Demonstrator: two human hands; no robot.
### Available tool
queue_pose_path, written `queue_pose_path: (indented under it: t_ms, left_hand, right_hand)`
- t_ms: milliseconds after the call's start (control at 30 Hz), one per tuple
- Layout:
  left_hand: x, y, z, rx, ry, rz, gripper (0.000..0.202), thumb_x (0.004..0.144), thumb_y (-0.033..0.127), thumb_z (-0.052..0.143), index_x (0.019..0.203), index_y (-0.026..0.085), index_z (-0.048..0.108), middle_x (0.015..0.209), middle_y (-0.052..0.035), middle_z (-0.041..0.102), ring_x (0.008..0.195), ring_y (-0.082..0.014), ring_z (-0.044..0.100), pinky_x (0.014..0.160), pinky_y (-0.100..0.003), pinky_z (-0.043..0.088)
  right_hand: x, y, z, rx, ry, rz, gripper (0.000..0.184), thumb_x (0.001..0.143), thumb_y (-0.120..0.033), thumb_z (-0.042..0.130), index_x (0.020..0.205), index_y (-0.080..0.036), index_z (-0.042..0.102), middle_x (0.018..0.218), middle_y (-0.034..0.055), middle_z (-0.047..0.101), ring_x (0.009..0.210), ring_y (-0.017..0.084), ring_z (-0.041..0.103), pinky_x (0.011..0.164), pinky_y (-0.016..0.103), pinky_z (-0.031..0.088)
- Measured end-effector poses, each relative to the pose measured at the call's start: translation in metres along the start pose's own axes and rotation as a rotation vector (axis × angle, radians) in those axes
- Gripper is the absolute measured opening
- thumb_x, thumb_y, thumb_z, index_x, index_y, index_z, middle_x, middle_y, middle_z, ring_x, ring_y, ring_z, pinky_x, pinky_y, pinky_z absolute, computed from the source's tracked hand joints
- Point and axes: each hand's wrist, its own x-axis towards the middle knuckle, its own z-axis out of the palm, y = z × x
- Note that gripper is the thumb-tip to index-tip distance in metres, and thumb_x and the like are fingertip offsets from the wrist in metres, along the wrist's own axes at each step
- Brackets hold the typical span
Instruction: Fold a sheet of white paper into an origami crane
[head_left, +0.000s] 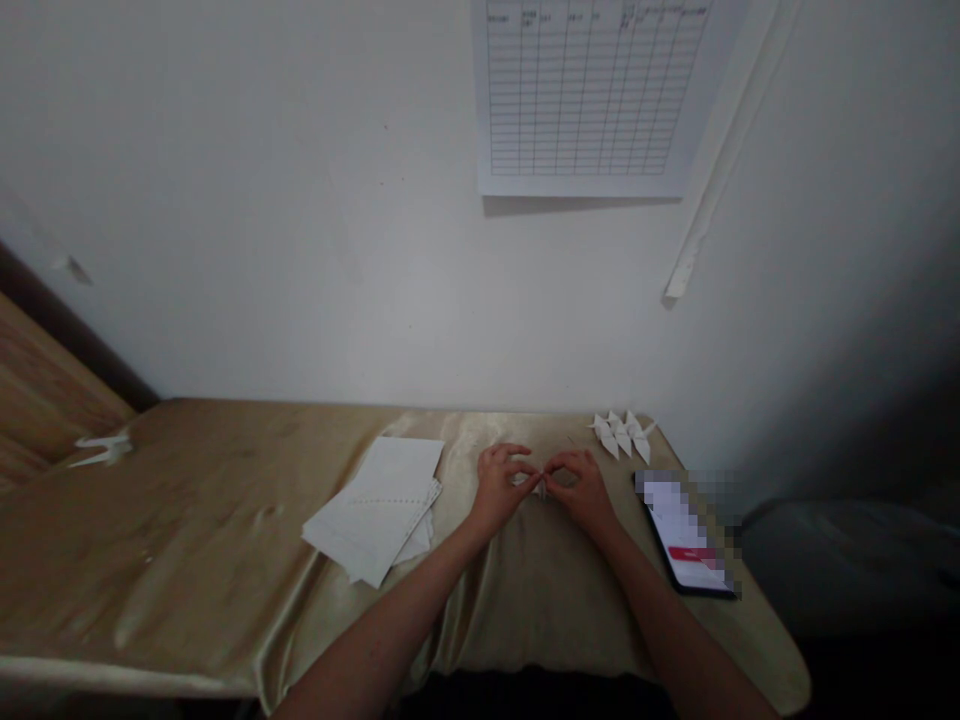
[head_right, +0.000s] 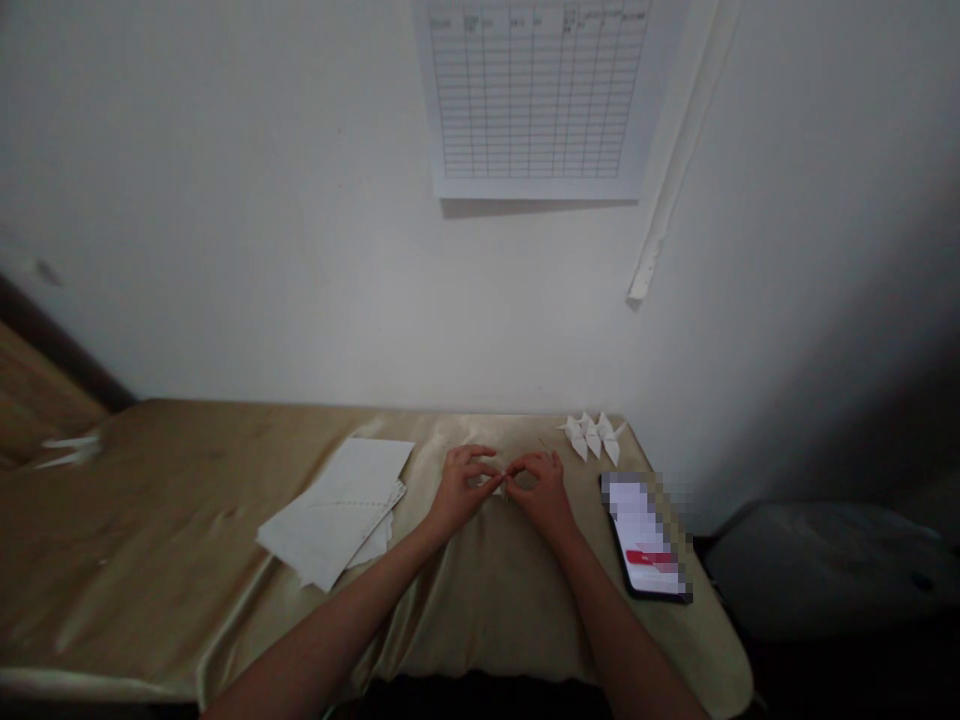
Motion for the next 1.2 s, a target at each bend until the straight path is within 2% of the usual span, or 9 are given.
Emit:
queue_pose_path:
  t_ms: [300, 600, 833, 967, 1100, 1200]
  left_hand:
    - [-0.001, -0.001, 0.0, 0.011, 0.028, 0.01, 0.004, 0.075, 0.029, 0.082, 0.076, 0.03, 0.079, 0.115, -0.001, 0.07, 0.118, -0.0257, 0.053, 0.109, -0.049, 0.034]
    - [0.0, 0.002, -0.002, 0.02, 0.048, 0.002, 0.008, 0.073, 0.023, 0.081, 0.075, 0.029, 0.077, 0.112, -0.001, 0.071, 0.115, -0.0251, 0.055, 0.107, -0.048, 0.035]
    - [-0.004, 0.01, -0.003, 0.046, 0.095, 0.028, 0.013, 0.069, 0.016, 0.082, 0.071, 0.026, 0.073, 0.112, 0.0, 0.07, 0.114, -0.0247, 0.052, 0.106, -0.047, 0.034]
    - [-0.005, 0.011, -0.002, 0.025, 0.083, 0.048, 0.013, 0.071, 0.016, 0.08, 0.07, 0.025, 0.071, 0.112, -0.0006, 0.068, 0.114, -0.0238, 0.051, 0.106, -0.045, 0.035]
    - [-0.001, 0.007, -0.004, -0.048, 0.037, 0.063, 0.009, 0.075, 0.02, 0.079, 0.074, 0.025, 0.073, 0.113, -0.0016, 0.068, 0.115, -0.0231, 0.053, 0.106, -0.042, 0.039]
    - [0.002, 0.005, -0.009, -0.098, 0.001, 0.071, 0.004, 0.078, 0.026, 0.079, 0.08, 0.028, 0.076, 0.114, -0.0019, 0.069, 0.115, -0.0227, 0.056, 0.107, -0.042, 0.039]
  right_hand:
    - [0.0, 0.0, 0.001, -0.003, 0.014, 0.011, 0.006, 0.075, -0.032, 0.067, 0.075, -0.027, 0.069, 0.086, 0.0004, 0.073, 0.096, 0.023, 0.064, 0.117, 0.055, 0.016]
    - [0.001, -0.002, -0.001, 0.048, -0.019, 0.014, 0.012, 0.079, -0.036, 0.065, 0.079, -0.027, 0.072, 0.09, 0.0022, 0.073, 0.099, 0.024, 0.063, 0.112, 0.052, 0.027]
    - [-0.001, -0.004, 0.003, -0.026, 0.009, -0.035, 0.003, 0.075, -0.029, 0.067, 0.074, -0.027, 0.069, 0.085, -0.0004, 0.072, 0.096, 0.023, 0.064, 0.118, 0.054, 0.013]
    - [-0.002, -0.008, 0.005, -0.065, 0.05, -0.061, 0.002, 0.074, -0.028, 0.068, 0.074, -0.027, 0.067, 0.085, -0.0006, 0.072, 0.096, 0.024, 0.063, 0.117, 0.055, 0.013]
    - [-0.002, -0.011, 0.002, -0.029, 0.069, -0.052, 0.001, 0.073, -0.026, 0.067, 0.072, -0.027, 0.066, 0.08, -0.001, 0.07, 0.092, 0.023, 0.062, 0.116, 0.054, 0.019]
    - [-0.001, -0.01, -0.002, 0.046, 0.075, -0.014, 0.003, 0.073, -0.027, 0.065, 0.071, -0.026, 0.066, 0.079, 0.0005, 0.069, 0.089, 0.023, 0.062, 0.106, 0.049, 0.036]
